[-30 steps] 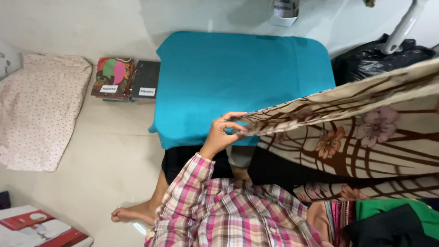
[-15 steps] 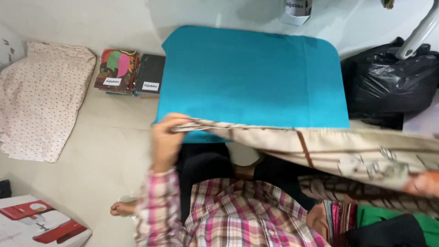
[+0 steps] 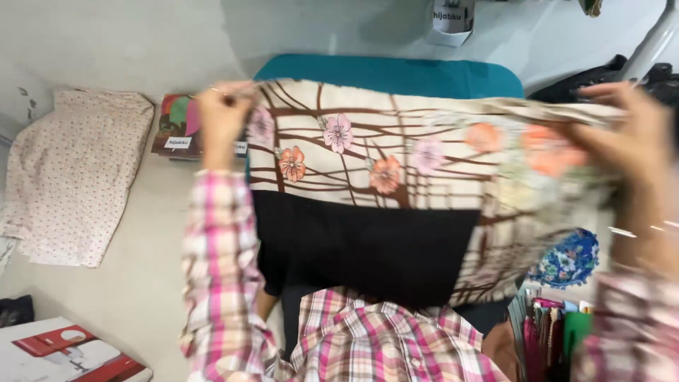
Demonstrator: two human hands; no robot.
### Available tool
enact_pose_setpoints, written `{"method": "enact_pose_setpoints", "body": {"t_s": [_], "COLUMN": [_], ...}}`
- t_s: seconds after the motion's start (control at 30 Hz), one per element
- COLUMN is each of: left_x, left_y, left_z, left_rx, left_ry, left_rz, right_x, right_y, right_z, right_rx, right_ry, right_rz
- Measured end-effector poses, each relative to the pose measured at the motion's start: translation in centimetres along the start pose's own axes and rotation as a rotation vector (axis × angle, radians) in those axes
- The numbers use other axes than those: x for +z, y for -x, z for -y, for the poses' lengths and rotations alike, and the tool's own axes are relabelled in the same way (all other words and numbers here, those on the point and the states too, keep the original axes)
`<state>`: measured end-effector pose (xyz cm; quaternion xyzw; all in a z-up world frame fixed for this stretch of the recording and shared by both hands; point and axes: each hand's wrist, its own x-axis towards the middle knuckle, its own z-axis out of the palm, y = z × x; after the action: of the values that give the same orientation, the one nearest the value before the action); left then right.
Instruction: The person unfolds a piece of fabric, cleans it using a lint roller, and then folds it.
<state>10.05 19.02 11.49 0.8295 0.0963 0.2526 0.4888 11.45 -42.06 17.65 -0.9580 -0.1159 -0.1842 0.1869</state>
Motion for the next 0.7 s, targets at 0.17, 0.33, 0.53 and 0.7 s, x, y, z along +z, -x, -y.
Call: {"method": "enact_pose_setpoints", "body": {"t_s": [0.17, 0.33, 0.53, 0.7], "left_x": [10.1, 11.1, 10.2, 9.7], "left_y": [0.2, 2.0, 3.4, 2.7], "left_z": [16.7, 17.8, 13.0, 15.5], "left_rx": [-0.012, 0.199, 0.125, 0.1], "left_ry": [-0.243, -0.206, -0.091, -0.078], "left_rz": [0.032, -0.209, -0.258, -0.289], "right_x": [21.4, 27.5, 28.2, 27.3], "right_y": [-0.1, 2.2, 2.5, 2.9], "right_z": [-11.8, -11.9, -12.7, -12.0], "right_rx": [-0.092, 0.108, 0.131, 0.199], "right_ry": [-0.155, -0.022, 0.055, 0.02], "right_rz": [-0.072, -0.248, -0.295, -0.276]}}
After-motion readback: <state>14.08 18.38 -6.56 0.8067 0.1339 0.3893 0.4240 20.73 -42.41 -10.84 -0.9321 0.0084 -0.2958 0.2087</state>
